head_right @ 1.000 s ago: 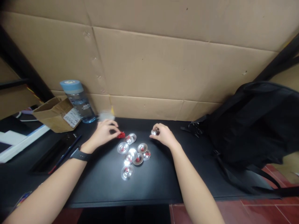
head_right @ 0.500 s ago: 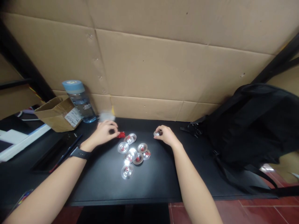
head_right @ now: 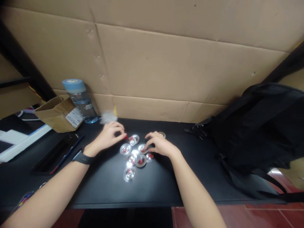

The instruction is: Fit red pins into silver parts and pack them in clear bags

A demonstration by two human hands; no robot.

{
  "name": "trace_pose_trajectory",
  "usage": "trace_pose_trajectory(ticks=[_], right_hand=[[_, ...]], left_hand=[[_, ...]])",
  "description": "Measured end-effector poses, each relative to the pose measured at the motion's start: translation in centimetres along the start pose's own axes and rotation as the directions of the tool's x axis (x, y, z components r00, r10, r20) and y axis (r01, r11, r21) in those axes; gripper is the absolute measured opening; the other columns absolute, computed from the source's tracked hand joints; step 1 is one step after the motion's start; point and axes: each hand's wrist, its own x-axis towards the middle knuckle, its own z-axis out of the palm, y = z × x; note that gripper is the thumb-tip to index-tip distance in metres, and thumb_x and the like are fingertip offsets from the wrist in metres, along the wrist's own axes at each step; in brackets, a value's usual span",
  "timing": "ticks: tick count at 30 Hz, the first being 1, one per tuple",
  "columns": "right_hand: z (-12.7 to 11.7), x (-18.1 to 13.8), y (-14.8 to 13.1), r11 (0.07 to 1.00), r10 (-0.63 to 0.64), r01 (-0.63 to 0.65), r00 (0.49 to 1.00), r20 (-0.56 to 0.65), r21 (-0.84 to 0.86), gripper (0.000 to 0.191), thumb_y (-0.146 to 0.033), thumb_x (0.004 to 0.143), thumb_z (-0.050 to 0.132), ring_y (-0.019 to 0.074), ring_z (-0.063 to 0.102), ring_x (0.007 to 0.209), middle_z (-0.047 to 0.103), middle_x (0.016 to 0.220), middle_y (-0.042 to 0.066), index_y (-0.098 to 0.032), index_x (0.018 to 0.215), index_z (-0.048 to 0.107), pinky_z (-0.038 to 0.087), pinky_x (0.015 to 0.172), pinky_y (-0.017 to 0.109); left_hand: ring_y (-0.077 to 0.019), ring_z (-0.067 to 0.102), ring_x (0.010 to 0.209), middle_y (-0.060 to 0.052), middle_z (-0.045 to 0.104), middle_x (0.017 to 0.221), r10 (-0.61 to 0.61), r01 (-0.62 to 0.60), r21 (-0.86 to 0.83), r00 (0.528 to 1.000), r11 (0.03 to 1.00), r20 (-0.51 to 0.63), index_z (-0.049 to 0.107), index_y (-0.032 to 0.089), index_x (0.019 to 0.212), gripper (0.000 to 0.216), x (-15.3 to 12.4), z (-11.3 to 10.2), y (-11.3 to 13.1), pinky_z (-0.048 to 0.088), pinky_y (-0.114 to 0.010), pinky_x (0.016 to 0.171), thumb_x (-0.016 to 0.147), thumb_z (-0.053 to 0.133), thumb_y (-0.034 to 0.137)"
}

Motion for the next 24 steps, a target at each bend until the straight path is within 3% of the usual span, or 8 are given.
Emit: trace_pose_trajectory(ticks=[7, 11, 19, 24], right_hand=[[0.8, 0.8, -0.3, 0.992, -0.124, 0.122, 0.968, -0.219, -0.024, 0.014, -0.030, 0.092, 0.072, 0.0261, 0.057, 0.115, 0.065, 0.126, 0.004, -0.038, 0.096, 0.082, 0.045, 0.102, 0.049], [0.8, 0.8, -1.3, 0.986, -0.156, 0.168, 0.945, -0.286, 0.019, 0.013, -0.032, 0.092, 0.071, 0.0267, 0.057, 0.116, 0.066, 0.125, 0.004, -0.039, 0.097, 0.081, 0.046, 0.102, 0.050], [1.3, 1.1, -2.2, 0.986, -0.137, 0.158, 0.949, -0.284, 0.052, 0.013, -0.034, 0.093, 0.070, 0.0273, 0.057, 0.114, 0.067, 0.123, 0.004, -0.039, 0.097, 0.081, 0.046, 0.100, 0.050], [0.5, 0.8, -2.6, 0.988, -0.132, 0.148, 0.963, -0.234, 0.052, 0.012, -0.032, 0.094, 0.068, 0.0274, 0.058, 0.112, 0.067, 0.122, 0.006, -0.033, 0.096, 0.080, 0.045, 0.100, 0.049]], left_hand=[[-0.0265, 0.052, 0.119, -0.005, 0.066, 0.119, 0.185, -0.170, -0.100, 0.969, 0.980, 0.161, 0.075, 0.032, 0.106, 0.017, -0.4, 1.0, 3.9, 0.036, -0.044, 0.100, 0.096, 0.062, 0.037], [-0.0248, 0.053, 0.119, -0.004, 0.065, 0.121, 0.216, -0.193, -0.136, 0.960, 0.972, 0.180, 0.073, 0.031, 0.107, 0.015, -0.6, 1.6, 5.3, 0.038, -0.041, 0.097, 0.097, 0.062, 0.034], [-0.0251, 0.053, 0.117, -0.005, 0.066, 0.118, 0.212, -0.199, -0.102, 0.969, 0.975, 0.128, 0.074, 0.028, 0.097, 0.011, -0.6, 1.9, 5.1, 0.039, -0.042, 0.096, 0.097, 0.063, 0.030], [-0.0266, 0.053, 0.117, -0.005, 0.065, 0.119, 0.141, -0.140, -0.022, 0.989, 0.990, 0.044, 0.075, 0.028, 0.095, 0.015, -0.3, 1.4, 4.0, 0.037, -0.045, 0.097, 0.097, 0.060, 0.030]])
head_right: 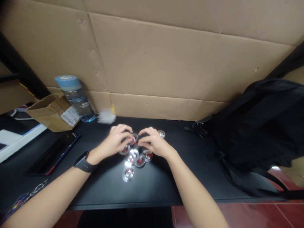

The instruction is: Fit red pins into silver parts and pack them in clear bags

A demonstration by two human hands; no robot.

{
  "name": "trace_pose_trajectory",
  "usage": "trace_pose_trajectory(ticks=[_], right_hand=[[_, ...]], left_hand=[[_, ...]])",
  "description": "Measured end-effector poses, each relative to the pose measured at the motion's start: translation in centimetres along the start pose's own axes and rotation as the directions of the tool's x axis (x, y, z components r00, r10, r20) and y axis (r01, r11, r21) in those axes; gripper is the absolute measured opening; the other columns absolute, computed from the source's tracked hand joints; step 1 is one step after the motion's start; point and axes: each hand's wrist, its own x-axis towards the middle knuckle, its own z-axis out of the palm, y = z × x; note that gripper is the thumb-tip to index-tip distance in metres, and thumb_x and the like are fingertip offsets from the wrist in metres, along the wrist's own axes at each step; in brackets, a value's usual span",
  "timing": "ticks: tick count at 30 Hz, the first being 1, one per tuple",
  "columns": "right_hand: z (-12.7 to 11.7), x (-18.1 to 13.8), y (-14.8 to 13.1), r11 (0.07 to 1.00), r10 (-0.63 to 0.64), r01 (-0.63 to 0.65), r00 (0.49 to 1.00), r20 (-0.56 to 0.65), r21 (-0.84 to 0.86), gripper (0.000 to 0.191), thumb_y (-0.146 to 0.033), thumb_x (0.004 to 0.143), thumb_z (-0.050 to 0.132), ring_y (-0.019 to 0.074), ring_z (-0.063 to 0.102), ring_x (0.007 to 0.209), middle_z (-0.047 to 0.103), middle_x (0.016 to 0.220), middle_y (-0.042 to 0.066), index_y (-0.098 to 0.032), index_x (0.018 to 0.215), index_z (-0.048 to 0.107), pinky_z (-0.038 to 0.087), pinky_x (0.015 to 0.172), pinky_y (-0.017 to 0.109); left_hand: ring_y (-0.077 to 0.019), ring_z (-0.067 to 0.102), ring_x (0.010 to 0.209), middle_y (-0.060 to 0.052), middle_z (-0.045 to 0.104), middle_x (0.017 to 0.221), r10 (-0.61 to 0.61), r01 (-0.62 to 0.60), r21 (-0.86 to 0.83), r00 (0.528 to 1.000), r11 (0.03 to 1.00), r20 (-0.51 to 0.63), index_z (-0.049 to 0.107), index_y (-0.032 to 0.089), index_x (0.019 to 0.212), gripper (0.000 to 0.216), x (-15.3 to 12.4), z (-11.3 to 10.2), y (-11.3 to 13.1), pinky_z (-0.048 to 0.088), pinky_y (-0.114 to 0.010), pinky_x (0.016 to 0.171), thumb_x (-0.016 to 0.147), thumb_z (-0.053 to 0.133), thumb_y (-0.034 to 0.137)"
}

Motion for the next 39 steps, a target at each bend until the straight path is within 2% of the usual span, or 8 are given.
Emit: trace_pose_trajectory(ticks=[5, 10, 13, 19, 27, 31, 36, 39], right_hand=[[-0.8, 0.0, 0.2, 0.982, 0.180, -0.173, 0.977, -0.116, 0.070, 0.015, -0.032, 0.097, 0.060, 0.0222, 0.065, 0.090, 0.073, 0.099, 0.005, -0.026, 0.098, 0.074, 0.049, 0.084, 0.038], [-2.0, -1.0, 4.2, 0.859, 0.496, -0.440, 0.840, -0.218, 0.260, 0.021, -0.033, 0.088, 0.065, 0.0181, 0.064, 0.068, 0.073, 0.082, 0.004, -0.020, 0.103, 0.070, 0.048, 0.064, 0.029], [-2.7, -1.9, 7.2, 0.784, 0.621, -0.577, 0.725, -0.298, 0.231, 0.022, -0.025, 0.084, 0.060, 0.0174, 0.063, 0.064, 0.072, 0.075, 0.003, -0.018, 0.103, 0.069, 0.046, 0.062, 0.028], [-2.5, -2.9, 10.1, 0.689, 0.686, -0.725, 0.653, -0.321, -0.003, 0.021, -0.016, 0.083, 0.054, 0.0178, 0.065, 0.068, 0.072, 0.073, 0.003, -0.018, 0.098, 0.069, 0.045, 0.066, 0.027], [-1.8, -2.3, 8.0, 0.521, 0.743, -0.832, 0.551, -0.381, -0.189, 0.009, -0.026, 0.086, 0.062, 0.0202, 0.068, 0.084, 0.075, 0.089, 0.002, -0.027, 0.092, 0.069, 0.039, 0.064, 0.026], [-1.8, -2.1, 7.4, 0.557, 0.683, -0.787, 0.615, -0.393, -0.264, 0.011, -0.022, 0.088, 0.059, 0.0201, 0.066, 0.084, 0.074, 0.090, 0.003, -0.026, 0.092, 0.069, 0.041, 0.068, 0.027], [-1.5, -1.5, 7.0, 0.802, 0.402, -0.511, 0.845, -0.352, -0.309, 0.013, -0.017, 0.086, 0.060, 0.0206, 0.063, 0.091, 0.068, 0.097, 0.006, -0.021, 0.095, 0.069, 0.047, 0.083, 0.031], [-0.5, -0.9, 5.6, 0.906, 0.271, -0.340, 0.924, -0.271, -0.251, 0.012, -0.017, 0.088, 0.061, 0.0212, 0.062, 0.094, 0.068, 0.100, 0.005, -0.022, 0.094, 0.069, 0.047, 0.088, 0.033]], left_hand=[[-0.0272, 0.056, 0.111, -0.006, 0.067, 0.113, -0.151, 0.167, 0.087, 0.974, 0.982, -0.167, 0.076, 0.026, 0.094, 0.017, -0.2, -1.7, -3.6, 0.037, -0.045, 0.095, 0.095, 0.061, 0.035], [-0.0259, 0.058, 0.106, -0.004, 0.070, 0.105, -0.207, 0.219, 0.075, 0.968, 0.973, -0.144, 0.080, 0.028, 0.090, 0.018, -0.7, -2.6, -6.8, 0.039, -0.042, 0.094, 0.091, 0.067, 0.041], [-0.0246, 0.057, 0.105, -0.003, 0.071, 0.104, -0.180, 0.185, 0.063, 0.981, 0.981, -0.075, 0.081, 0.030, 0.088, 0.017, -0.9, -2.4, -7.6, 0.038, -0.041, 0.094, 0.091, 0.068, 0.041], [-0.0248, 0.057, 0.105, -0.004, 0.071, 0.106, -0.185, 0.185, 0.056, 0.983, 0.981, -0.002, 0.082, 0.030, 0.089, 0.018, -1.0, -1.8, -7.5, 0.038, -0.041, 0.094, 0.089, 0.069, 0.042], [-0.0241, 0.059, 0.103, -0.004, 0.072, 0.104, -0.213, 0.212, 0.038, 0.977, 0.977, 0.027, 0.080, 0.027, 0.083, 0.018, -0.8, -1.7, -7.2, 0.041, -0.040, 0.094, 0.090, 0.068, 0.039], [-0.0236, 0.059, 0.106, -0.003, 0.071, 0.109, -0.155, 0.155, 0.004, 0.988, 0.988, 0.028, 0.078, 0.028, 0.094, 0.019, -0.6, -1.2, -5.6, 0.040, -0.040, 0.096, 0.094, 0.064, 0.040], [-0.0264, 0.053, 0.117, -0.003, 0.066, 0.120, -0.090, 0.088, 0.028, 0.994, 0.996, 0.056, 0.076, 0.030, 0.104, 0.018, -0.4, 0.5, -3.2, 0.036, -0.043, 0.097, 0.095, 0.064, 0.040], [-0.0258, 0.052, 0.117, -0.003, 0.066, 0.118, -0.081, 0.080, 0.017, 0.995, 0.997, 0.051, 0.077, 0.029, 0.094, 0.013, -0.2, 1.1, -2.7, 0.035, -0.043, 0.096, 0.095, 0.066, 0.036]])
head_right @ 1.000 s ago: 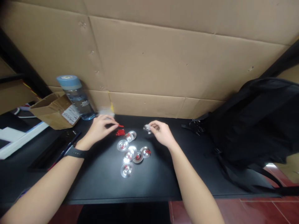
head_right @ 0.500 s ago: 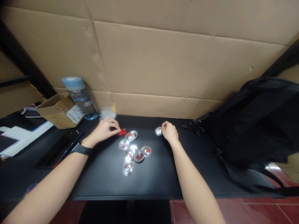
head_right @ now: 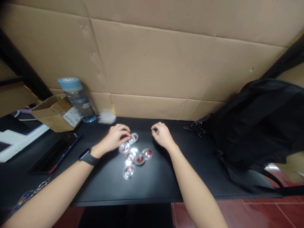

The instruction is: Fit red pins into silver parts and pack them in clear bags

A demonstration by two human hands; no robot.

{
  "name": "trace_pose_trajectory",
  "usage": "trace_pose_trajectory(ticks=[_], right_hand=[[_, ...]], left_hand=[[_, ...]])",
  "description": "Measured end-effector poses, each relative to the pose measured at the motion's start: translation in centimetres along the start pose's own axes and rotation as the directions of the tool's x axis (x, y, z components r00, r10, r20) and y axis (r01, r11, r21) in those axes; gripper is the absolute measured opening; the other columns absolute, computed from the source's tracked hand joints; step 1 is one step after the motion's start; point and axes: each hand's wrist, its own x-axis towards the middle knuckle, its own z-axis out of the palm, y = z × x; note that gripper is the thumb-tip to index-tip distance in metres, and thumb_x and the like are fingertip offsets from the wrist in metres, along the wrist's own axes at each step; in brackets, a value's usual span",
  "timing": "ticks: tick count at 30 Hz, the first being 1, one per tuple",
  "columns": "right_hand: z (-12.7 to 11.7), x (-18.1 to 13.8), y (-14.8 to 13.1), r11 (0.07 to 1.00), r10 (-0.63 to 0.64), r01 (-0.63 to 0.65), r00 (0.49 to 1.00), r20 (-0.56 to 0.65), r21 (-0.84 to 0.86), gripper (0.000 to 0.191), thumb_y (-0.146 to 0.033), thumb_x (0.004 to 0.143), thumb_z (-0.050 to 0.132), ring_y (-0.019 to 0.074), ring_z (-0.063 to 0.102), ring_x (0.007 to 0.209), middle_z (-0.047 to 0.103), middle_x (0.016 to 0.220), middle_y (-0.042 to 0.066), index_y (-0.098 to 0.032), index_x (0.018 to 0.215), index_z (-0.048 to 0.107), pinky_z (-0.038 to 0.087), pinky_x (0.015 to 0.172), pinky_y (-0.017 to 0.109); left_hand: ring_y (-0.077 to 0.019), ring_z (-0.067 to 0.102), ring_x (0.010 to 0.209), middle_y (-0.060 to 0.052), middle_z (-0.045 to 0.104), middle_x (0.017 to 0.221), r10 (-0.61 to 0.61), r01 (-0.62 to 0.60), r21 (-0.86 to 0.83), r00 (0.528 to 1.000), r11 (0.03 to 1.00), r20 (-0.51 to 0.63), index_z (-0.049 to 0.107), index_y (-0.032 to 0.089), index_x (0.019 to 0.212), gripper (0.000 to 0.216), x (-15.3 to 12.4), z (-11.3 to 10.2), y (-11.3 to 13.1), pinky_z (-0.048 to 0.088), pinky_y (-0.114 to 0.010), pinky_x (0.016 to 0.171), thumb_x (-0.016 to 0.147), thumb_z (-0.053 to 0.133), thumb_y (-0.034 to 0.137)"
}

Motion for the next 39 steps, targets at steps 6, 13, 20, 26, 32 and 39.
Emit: trace_pose_trajectory(ticks=[6, 13, 20, 26, 32, 39], right_hand=[[1.9, -0.8, -4.4, 0.970, -0.076, 0.055, 0.994, 0.081, 0.238, 0.034, -0.030, 0.085, 0.076, 0.0213, 0.064, 0.098, 0.070, 0.109, 0.004, -0.026, 0.116, 0.064, 0.050, 0.087, 0.035], [3.2, -1.2, -6.6, 0.954, -0.119, 0.093, 0.990, 0.075, 0.286, 0.055, -0.036, 0.080, 0.081, 0.0252, 0.065, 0.108, 0.070, 0.119, 0.005, -0.029, 0.128, 0.056, 0.050, 0.096, 0.042], [2.7, -1.2, -6.9, 0.939, -0.049, 0.059, 0.998, -0.037, 0.339, 0.049, -0.034, 0.081, 0.079, 0.0251, 0.066, 0.105, 0.071, 0.117, 0.006, -0.028, 0.125, 0.058, 0.051, 0.090, 0.041], [2.9, -1.1, -6.9, 0.634, 0.143, -0.175, 0.984, 0.108, 0.753, 0.045, -0.042, 0.085, 0.076, 0.0223, 0.071, 0.097, 0.073, 0.110, 0.007, -0.026, 0.122, 0.055, 0.054, 0.079, 0.035], [3.0, -1.5, -7.5, 0.487, 0.069, -0.252, 0.966, 0.251, 0.836, 0.047, -0.041, 0.085, 0.077, 0.0215, 0.072, 0.099, 0.073, 0.109, 0.005, -0.027, 0.123, 0.053, 0.056, 0.089, 0.039], [2.7, -1.3, -7.3, 0.575, 0.065, -0.242, 0.966, 0.251, 0.782, 0.052, -0.040, 0.083, 0.078, 0.0213, 0.070, 0.098, 0.072, 0.109, 0.006, -0.027, 0.126, 0.052, 0.057, 0.085, 0.037]], left_hand=[[-0.0240, 0.054, 0.113, -0.003, 0.066, 0.115, 0.025, -0.030, -0.044, 0.993, 0.999, -0.113, 0.077, 0.028, 0.094, 0.012, 0.3, -0.6, 1.0, 0.036, -0.041, 0.094, 0.095, 0.067, 0.034], [-0.0242, 0.054, 0.113, -0.003, 0.067, 0.112, 0.091, -0.104, -0.047, 0.973, 0.993, -0.212, 0.078, 0.030, 0.091, 0.010, 0.1, -0.8, 2.9, 0.037, -0.041, 0.094, 0.093, 0.069, 0.033], [-0.0217, 0.059, 0.109, -0.003, 0.068, 0.112, -0.078, 0.037, -0.138, 0.951, 0.990, -0.301, 0.072, 0.025, 0.096, 0.013, 0.3, -1.6, 3.6, 0.039, -0.040, 0.096, 0.098, 0.060, 0.029], [-0.0235, 0.058, 0.113, -0.003, 0.066, 0.116, -0.113, 0.063, -0.171, 0.948, 0.983, -0.297, 0.074, 0.025, 0.094, 0.009, 0.3, -1.8, 3.6, 0.041, -0.041, 0.100, 0.092, 0.067, 0.031], [-0.0264, 0.056, 0.116, -0.004, 0.065, 0.120, -0.014, -0.022, -0.126, 0.961, 0.992, -0.277, 0.077, 0.027, 0.093, 0.008, -0.1, -1.7, 4.4, 0.040, -0.045, 0.101, 0.088, 0.072, 0.030], [-0.0285, 0.053, 0.119, -0.005, 0.065, 0.122, -0.007, -0.014, -0.086, 0.971, 0.996, -0.240, 0.076, 0.026, 0.086, 0.008, -0.1, -1.4, 4.3, 0.038, -0.047, 0.100, 0.088, 0.069, 0.026]])
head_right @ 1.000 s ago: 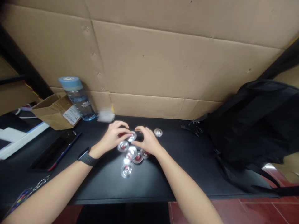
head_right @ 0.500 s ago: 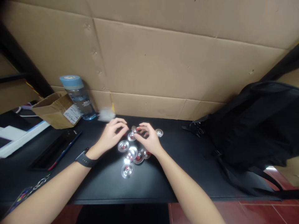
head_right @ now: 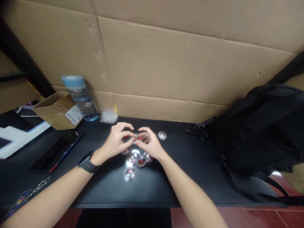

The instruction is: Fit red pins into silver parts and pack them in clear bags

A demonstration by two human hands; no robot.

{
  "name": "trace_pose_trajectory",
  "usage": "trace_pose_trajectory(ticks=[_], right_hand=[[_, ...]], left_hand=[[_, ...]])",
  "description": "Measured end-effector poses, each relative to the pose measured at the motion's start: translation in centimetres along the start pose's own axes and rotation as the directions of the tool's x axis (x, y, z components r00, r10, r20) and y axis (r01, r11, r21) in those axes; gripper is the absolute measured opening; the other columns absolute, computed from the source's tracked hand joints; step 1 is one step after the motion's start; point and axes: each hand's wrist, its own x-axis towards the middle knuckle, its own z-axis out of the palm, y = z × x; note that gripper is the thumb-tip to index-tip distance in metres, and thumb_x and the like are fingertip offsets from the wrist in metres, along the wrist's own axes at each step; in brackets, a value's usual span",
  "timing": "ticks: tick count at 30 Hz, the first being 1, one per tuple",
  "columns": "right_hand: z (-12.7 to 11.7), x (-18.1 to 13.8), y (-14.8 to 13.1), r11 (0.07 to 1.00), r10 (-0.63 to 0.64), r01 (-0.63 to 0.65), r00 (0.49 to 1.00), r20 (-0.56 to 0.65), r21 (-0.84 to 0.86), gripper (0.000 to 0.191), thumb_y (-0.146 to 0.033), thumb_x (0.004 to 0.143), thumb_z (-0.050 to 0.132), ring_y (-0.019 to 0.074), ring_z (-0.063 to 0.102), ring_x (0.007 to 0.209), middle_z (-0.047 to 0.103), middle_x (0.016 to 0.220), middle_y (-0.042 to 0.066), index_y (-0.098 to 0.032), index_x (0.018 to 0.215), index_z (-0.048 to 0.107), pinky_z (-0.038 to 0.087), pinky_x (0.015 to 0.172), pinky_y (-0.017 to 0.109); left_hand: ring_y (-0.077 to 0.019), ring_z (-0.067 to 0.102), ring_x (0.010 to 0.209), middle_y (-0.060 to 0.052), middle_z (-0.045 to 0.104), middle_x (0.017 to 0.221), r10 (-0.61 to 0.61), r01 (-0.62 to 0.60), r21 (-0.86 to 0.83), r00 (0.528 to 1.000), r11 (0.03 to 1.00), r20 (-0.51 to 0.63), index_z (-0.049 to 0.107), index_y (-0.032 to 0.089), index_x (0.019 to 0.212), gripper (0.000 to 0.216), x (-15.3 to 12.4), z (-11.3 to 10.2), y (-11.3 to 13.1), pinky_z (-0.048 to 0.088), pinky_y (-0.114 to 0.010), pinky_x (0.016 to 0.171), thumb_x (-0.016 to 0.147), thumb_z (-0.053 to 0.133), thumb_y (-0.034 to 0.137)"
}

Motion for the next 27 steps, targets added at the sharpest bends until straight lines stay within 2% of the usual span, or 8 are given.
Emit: trace_pose_trajectory(ticks=[6, 13, 15, 17, 19, 22, 24, 27], right_hand=[[0.0, 0.1, 0.1, 0.999, 0.029, -0.030, 1.000, -0.007, -0.031, 0.051, -0.040, 0.082, 0.079, 0.0208, 0.070, 0.095, 0.072, 0.107, 0.006, -0.026, 0.123, 0.053, 0.055, 0.078, 0.034], [-0.3, 0.2, -0.1, 0.999, 0.007, -0.007, 1.000, -0.003, -0.040, 0.049, -0.035, 0.081, 0.078, 0.0190, 0.068, 0.089, 0.072, 0.107, 0.006, -0.025, 0.123, 0.054, 0.053, 0.072, 0.031], [-0.8, 0.3, -0.1, 0.997, -0.001, -0.001, 1.000, -0.025, -0.082, 0.047, -0.034, 0.083, 0.074, 0.0189, 0.068, 0.089, 0.072, 0.108, 0.006, -0.025, 0.124, 0.054, 0.053, 0.072, 0.031], [-1.7, 0.4, -0.2, 0.978, -0.028, 0.011, 0.996, -0.084, -0.207, 0.042, -0.032, 0.084, 0.070, 0.0185, 0.067, 0.086, 0.072, 0.109, 0.006, -0.025, 0.122, 0.055, 0.052, 0.070, 0.030], [-2.9, 0.4, -0.4, 0.897, -0.081, 0.001, 0.984, -0.161, -0.443, 0.037, -0.029, 0.082, 0.069, 0.0187, 0.066, 0.084, 0.072, 0.108, 0.004, -0.026, 0.117, 0.059, 0.051, 0.072, 0.032], [-5.0, 0.3, -0.6, 0.635, -0.150, -0.103, 0.956, -0.253, -0.765, 0.032, -0.024, 0.076, 0.071, 0.0220, 0.064, 0.090, 0.071, 0.105, 0.003, -0.028, 0.107, 0.066, 0.049, 0.077, 0.034], [-6.3, 0.1, -0.8, 0.502, -0.143, -0.184, 0.946, -0.291, -0.845, 0.031, -0.023, 0.075, 0.071, 0.0240, 0.064, 0.093, 0.071, 0.104, 0.004, -0.028, 0.105, 0.068, 0.047, 0.075, 0.033], [-7.8, 0.0, -0.9, 0.416, -0.088, -0.264, 0.941, -0.327, -0.870, 0.029, -0.027, 0.076, 0.072, 0.0239, 0.065, 0.091, 0.072, 0.104, 0.004, -0.029, 0.105, 0.070, 0.045, 0.068, 0.030]], left_hand=[[-0.0288, 0.052, 0.122, -0.005, 0.064, 0.127, 0.035, -0.035, 0.007, 0.999, 0.999, 0.029, 0.076, 0.027, 0.093, 0.009, -0.1, 0.5, -0.4, 0.037, -0.047, 0.101, 0.086, 0.071, 0.026], [-0.0288, 0.053, 0.120, -0.005, 0.064, 0.125, 0.044, -0.044, 0.036, 0.999, 0.998, -0.015, 0.076, 0.025, 0.082, 0.006, 0.1, -0.3, -0.5, 0.038, -0.046, 0.100, 0.084, 0.072, 0.028], [-0.0291, 0.053, 0.119, -0.005, 0.064, 0.124, 0.024, -0.022, 0.068, 1.000, 0.997, -0.020, 0.076, 0.025, 0.080, 0.008, 0.3, -1.0, -1.2, 0.038, -0.046, 0.100, 0.084, 0.072, 0.029], [-0.0292, 0.053, 0.117, -0.005, 0.064, 0.123, -0.006, 0.006, 0.106, 1.000, 0.994, 0.000, 0.076, 0.025, 0.078, 0.010, 0.5, -1.6, -2.2, 0.038, -0.047, 0.099, 0.084, 0.072, 0.031], [-0.0295, 0.053, 0.117, -0.006, 0.063, 0.123, -0.046, 0.040, 0.148, 0.998, 0.988, 0.034, 0.077, 0.025, 0.077, 0.011, 0.5, -2.0, -3.5, 0.037, -0.047, 0.098, 0.084, 0.072, 0.032], [-0.0313, 0.052, 0.119, -0.007, 0.062, 0.124, -0.114, 0.097, 0.213, 0.991, 0.972, 0.072, 0.077, 0.026, 0.080, 0.010, 0.3, -2.0, -5.3, 0.037, -0.048, 0.096, 0.085, 0.070, 0.032], [-0.0316, 0.053, 0.119, -0.007, 0.061, 0.124, -0.151, 0.127, 0.242, 0.985, 0.962, 0.084, 0.078, 0.026, 0.082, 0.010, 0.1, -1.8, -6.1, 0.038, -0.048, 0.095, 0.085, 0.070, 0.031], [-0.0311, 0.055, 0.116, -0.007, 0.062, 0.122, -0.186, 0.155, 0.271, 0.978, 0.950, 0.093, 0.078, 0.026, 0.080, 0.011, -0.2, -1.4, -6.7, 0.039, -0.047, 0.093, 0.085, 0.069, 0.032]])
